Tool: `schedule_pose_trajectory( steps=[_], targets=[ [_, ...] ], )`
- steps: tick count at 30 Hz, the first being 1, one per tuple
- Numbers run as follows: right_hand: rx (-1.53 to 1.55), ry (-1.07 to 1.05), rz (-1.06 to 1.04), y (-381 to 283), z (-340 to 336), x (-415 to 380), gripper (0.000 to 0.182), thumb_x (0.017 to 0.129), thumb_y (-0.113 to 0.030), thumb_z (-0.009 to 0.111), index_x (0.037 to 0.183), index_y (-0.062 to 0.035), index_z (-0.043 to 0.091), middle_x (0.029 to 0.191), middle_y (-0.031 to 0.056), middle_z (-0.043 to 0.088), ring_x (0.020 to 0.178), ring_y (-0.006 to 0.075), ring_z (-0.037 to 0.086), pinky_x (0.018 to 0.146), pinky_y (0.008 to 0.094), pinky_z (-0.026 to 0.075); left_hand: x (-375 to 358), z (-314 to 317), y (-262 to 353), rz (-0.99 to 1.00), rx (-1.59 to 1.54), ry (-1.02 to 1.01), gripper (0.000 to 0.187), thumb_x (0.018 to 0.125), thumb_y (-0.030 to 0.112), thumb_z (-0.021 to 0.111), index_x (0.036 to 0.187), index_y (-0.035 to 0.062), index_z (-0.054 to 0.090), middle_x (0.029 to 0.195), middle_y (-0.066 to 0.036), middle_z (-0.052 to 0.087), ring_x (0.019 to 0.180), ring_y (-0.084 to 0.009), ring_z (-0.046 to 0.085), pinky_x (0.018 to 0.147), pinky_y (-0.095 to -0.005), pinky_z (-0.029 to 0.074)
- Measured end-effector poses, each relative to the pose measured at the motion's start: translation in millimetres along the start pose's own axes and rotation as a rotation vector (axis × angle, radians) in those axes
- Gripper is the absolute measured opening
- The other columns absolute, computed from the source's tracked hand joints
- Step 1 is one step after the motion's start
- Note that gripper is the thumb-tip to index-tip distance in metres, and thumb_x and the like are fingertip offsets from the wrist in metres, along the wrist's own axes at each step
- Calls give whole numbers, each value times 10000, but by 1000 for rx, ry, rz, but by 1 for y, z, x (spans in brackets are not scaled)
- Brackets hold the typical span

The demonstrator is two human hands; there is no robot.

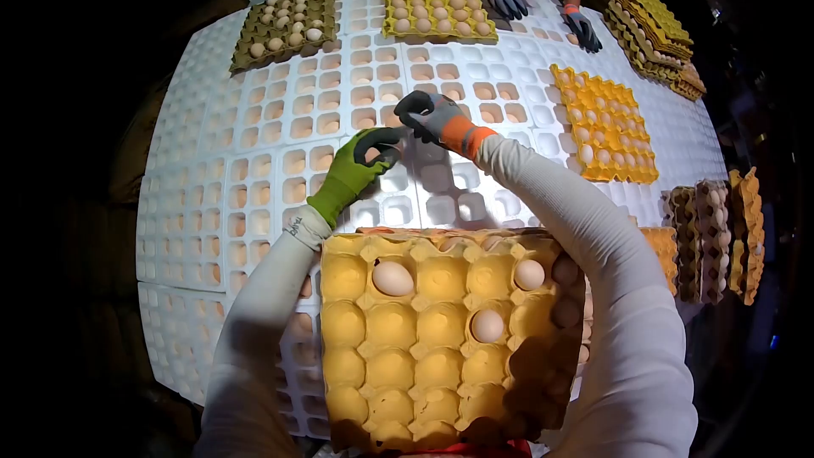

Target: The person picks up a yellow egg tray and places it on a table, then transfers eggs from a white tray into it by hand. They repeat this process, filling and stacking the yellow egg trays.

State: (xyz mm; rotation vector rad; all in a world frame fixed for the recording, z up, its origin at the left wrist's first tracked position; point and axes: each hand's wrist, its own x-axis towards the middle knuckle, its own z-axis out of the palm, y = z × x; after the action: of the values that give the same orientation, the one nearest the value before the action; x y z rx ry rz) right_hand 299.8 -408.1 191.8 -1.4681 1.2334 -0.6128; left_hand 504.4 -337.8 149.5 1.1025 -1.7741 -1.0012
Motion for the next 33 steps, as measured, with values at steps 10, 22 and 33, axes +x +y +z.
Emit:
schedule_pose_trajectory(
  steps=[10,22,33],
  targets=[
    [-406,-188,-385,-25,-44,-2,242,955,-268,646,1108,-96,723,1031,53,747,916,203,685,860,326,530,-45,-30,10,-15,-165,39,357,942,-11,605,1296,30,634,1247,-63,658,1008,-103,627,896,-254,507],
    [-918,-16,-418,-80,-81,-293,558,833,-239,774,1351,-136,592,1428,117,538,1349,319,475,1124,461,385,-134,-9,215,317,1060,-201,532,750,213,762,1238,62,612,1261,-146,587,1210,-369,523,1081,-505,376],
    [-673,309,-570,-35,-48,-313,401,690,-200,839,1011,-118,614,991,88,627,1008,338,552,949,462,434,-132,-13,240,-61,-166,-128,498,839,114,783,1290,43,583,1139,-75,671,984,-167,662,892,-309,559]
  ],
)
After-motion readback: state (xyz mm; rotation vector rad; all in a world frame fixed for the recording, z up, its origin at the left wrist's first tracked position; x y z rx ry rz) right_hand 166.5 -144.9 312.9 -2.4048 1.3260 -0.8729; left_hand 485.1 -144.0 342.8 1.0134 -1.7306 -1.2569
